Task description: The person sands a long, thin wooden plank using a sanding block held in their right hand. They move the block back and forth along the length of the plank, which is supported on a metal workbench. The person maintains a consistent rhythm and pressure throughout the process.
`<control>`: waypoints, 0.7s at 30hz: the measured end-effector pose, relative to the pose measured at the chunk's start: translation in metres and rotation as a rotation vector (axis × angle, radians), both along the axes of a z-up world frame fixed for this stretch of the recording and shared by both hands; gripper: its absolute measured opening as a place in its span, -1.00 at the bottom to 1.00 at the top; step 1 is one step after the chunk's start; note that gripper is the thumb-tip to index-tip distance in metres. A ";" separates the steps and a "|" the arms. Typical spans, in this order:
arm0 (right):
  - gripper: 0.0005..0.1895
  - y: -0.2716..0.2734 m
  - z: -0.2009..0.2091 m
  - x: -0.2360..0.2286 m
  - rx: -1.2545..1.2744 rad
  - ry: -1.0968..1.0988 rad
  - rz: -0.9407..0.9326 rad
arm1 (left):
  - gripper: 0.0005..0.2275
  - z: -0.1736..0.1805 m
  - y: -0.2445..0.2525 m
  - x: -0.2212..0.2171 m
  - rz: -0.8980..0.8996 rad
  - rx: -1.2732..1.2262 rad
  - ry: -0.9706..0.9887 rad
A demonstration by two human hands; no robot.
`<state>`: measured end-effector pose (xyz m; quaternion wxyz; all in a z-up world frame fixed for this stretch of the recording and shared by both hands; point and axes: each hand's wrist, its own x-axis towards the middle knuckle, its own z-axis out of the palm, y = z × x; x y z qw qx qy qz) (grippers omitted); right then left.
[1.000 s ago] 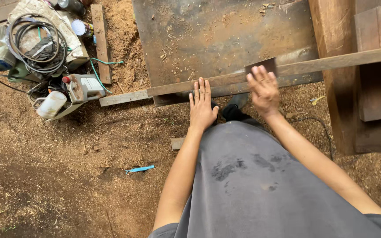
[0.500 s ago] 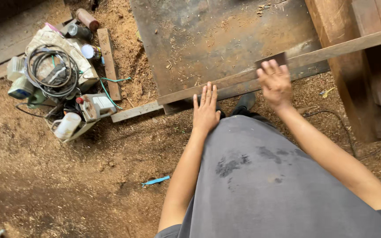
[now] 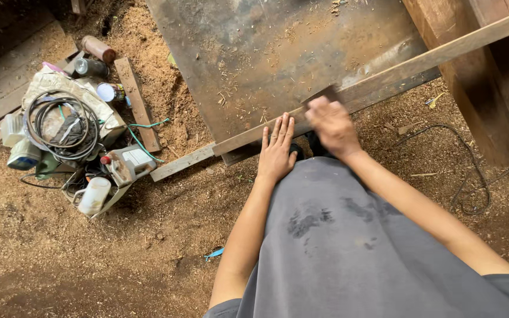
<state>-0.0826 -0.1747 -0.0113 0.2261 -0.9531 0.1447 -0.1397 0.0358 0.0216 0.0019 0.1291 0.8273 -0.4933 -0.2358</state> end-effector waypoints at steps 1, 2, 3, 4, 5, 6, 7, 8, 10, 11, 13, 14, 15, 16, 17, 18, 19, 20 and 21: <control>-0.67 0.007 0.001 0.002 -0.009 0.012 0.092 | -0.13 -0.001 0.000 0.001 0.003 0.002 -0.005; -0.65 0.009 0.002 0.003 -0.021 0.024 0.183 | -0.13 -0.001 -0.001 0.003 0.010 -0.009 0.002; -0.65 0.000 0.005 0.002 -0.027 0.012 0.119 | -0.13 0.000 -0.001 0.004 0.016 -0.020 0.008; -0.65 -0.013 0.008 -0.006 -0.028 0.007 0.055 | -0.13 0.000 0.000 0.002 0.023 -0.028 0.021; -0.64 -0.023 0.011 -0.013 -0.030 0.001 -0.010 | -0.13 0.001 0.001 0.001 0.022 -0.017 0.037; -0.68 -0.030 0.013 -0.018 -0.050 -0.002 -0.076 | -0.12 0.001 0.001 0.001 0.027 -0.009 0.051; -0.71 -0.036 0.015 -0.022 -0.070 -0.004 -0.142 | -0.11 0.002 0.000 0.001 0.032 -0.001 0.065; -0.73 -0.034 0.015 -0.021 -0.079 -0.011 -0.206 | -0.11 0.003 0.002 0.002 0.034 0.012 0.063; -0.75 -0.005 0.004 0.000 0.013 -0.099 -0.106 | -0.10 0.001 -0.002 0.000 0.031 0.028 0.065; -0.75 0.004 0.000 0.007 0.053 -0.140 -0.060 | -0.10 0.000 -0.005 -0.001 0.029 0.015 0.056; -0.68 0.009 0.002 0.008 0.046 -0.040 0.138 | -0.11 -0.002 -0.002 -0.001 0.032 -0.004 0.033; -0.65 0.006 0.002 0.007 0.034 0.009 0.235 | -0.11 -0.003 -0.001 -0.002 0.035 -0.025 0.040; -0.67 -0.005 0.006 0.001 0.039 0.000 0.155 | -0.11 -0.003 0.001 -0.003 0.039 -0.046 0.048; -0.68 -0.023 0.010 -0.004 0.049 -0.016 0.085 | -0.11 -0.003 0.003 -0.001 0.051 -0.063 0.048; -0.70 -0.035 0.012 -0.006 0.059 -0.033 0.015 | -0.12 -0.003 0.001 0.001 0.051 -0.057 0.041; -0.71 -0.035 0.011 -0.006 -0.004 -0.018 -0.045 | -0.12 -0.004 0.001 -0.001 0.054 -0.046 0.037; -0.71 -0.034 0.008 -0.005 -0.066 -0.003 -0.105 | -0.13 -0.004 0.001 -0.002 0.057 -0.034 0.033; -0.70 -0.028 0.007 -0.006 -0.130 0.016 -0.172 | -0.12 -0.005 0.004 -0.004 0.085 -0.044 0.025; -0.66 -0.013 0.002 -0.002 -0.061 -0.006 -0.063 | -0.12 -0.006 0.006 -0.005 0.112 -0.053 0.018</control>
